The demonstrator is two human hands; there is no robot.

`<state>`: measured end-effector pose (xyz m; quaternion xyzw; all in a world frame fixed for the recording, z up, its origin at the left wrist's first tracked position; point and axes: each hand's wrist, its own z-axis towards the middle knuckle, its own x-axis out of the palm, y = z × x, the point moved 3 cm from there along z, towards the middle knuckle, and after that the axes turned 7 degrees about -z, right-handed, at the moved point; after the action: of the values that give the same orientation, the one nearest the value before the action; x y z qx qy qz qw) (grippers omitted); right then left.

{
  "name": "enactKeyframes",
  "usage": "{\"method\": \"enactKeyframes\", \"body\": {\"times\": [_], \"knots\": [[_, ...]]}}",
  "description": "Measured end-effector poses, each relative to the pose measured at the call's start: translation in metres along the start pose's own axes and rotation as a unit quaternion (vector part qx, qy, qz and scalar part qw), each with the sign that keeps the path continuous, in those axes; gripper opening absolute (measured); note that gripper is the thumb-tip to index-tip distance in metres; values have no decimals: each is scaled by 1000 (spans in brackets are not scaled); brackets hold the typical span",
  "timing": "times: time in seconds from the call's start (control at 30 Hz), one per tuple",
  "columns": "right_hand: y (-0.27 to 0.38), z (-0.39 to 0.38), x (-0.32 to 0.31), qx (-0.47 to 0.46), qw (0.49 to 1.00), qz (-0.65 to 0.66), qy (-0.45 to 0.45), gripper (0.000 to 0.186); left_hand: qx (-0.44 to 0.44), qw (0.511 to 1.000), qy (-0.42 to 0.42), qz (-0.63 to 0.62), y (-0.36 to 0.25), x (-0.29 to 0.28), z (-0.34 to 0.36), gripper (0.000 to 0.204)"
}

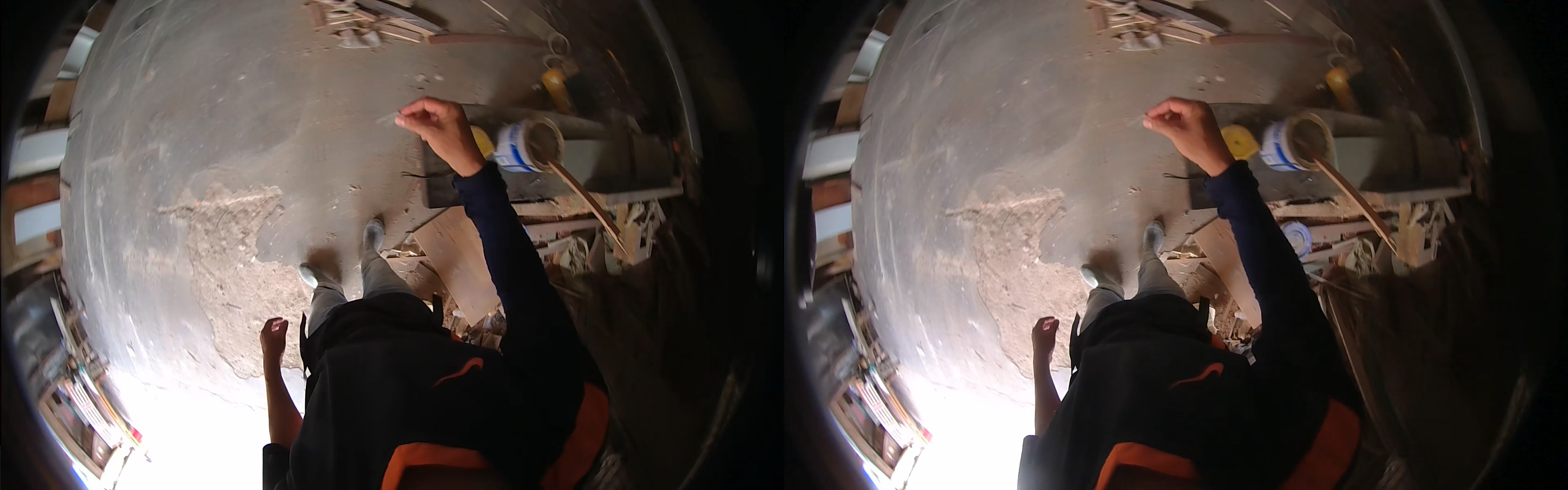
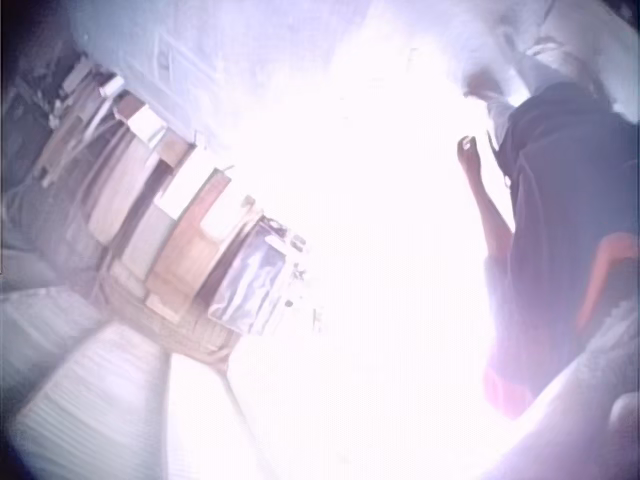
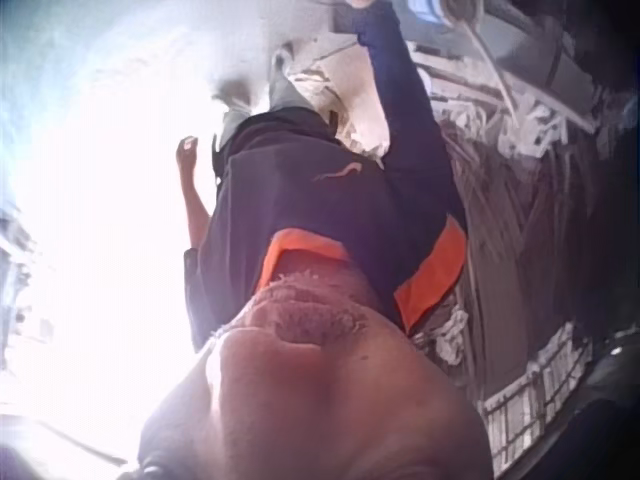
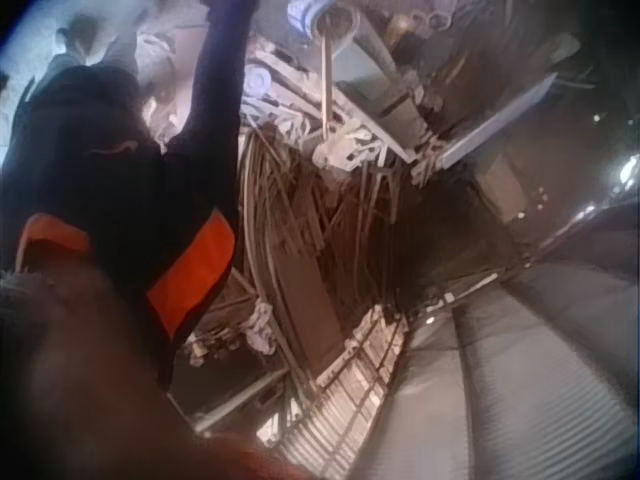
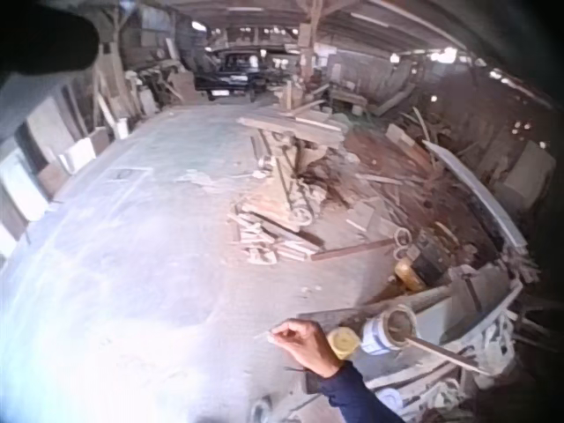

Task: The person uses a screwdriver to adjust components inside a sewing machine, then threads white thread through the machine's tension and needle area. The person walks around the workshop to retrieve tools and returns to continue threading.

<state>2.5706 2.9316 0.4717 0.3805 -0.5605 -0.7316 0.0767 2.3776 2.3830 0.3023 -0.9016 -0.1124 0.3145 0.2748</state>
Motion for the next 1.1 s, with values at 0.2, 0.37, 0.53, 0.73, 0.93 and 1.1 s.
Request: {"method": "enactKeyframes", "body": {"times": [0.2,0.37,0.53,0.73,0.93,1.1], "knots": [[69,-75,173,-34,974,-1,222,13,86,977,-97,-168,-65,-41,-58,28],[164,-187,337,-73,874,-2,480,15,214,947,-190,-142,-43,-88,-122,46],[259,-294,470,-135,750,-25,648,16,160,914,-275,-251,82,-135,-196,19],[355,-412,602,-170,641,-35,747,17,90,866,-356,-340,217,-213,-276,20],[430,-500,725,-246,564,-58,786,26,-6,802,-397,-447,344,-265,-338,23],[426,-527,869,-182,594,-101,777,24,-236,676,-550,-429,528,-208,-376,21]]}}
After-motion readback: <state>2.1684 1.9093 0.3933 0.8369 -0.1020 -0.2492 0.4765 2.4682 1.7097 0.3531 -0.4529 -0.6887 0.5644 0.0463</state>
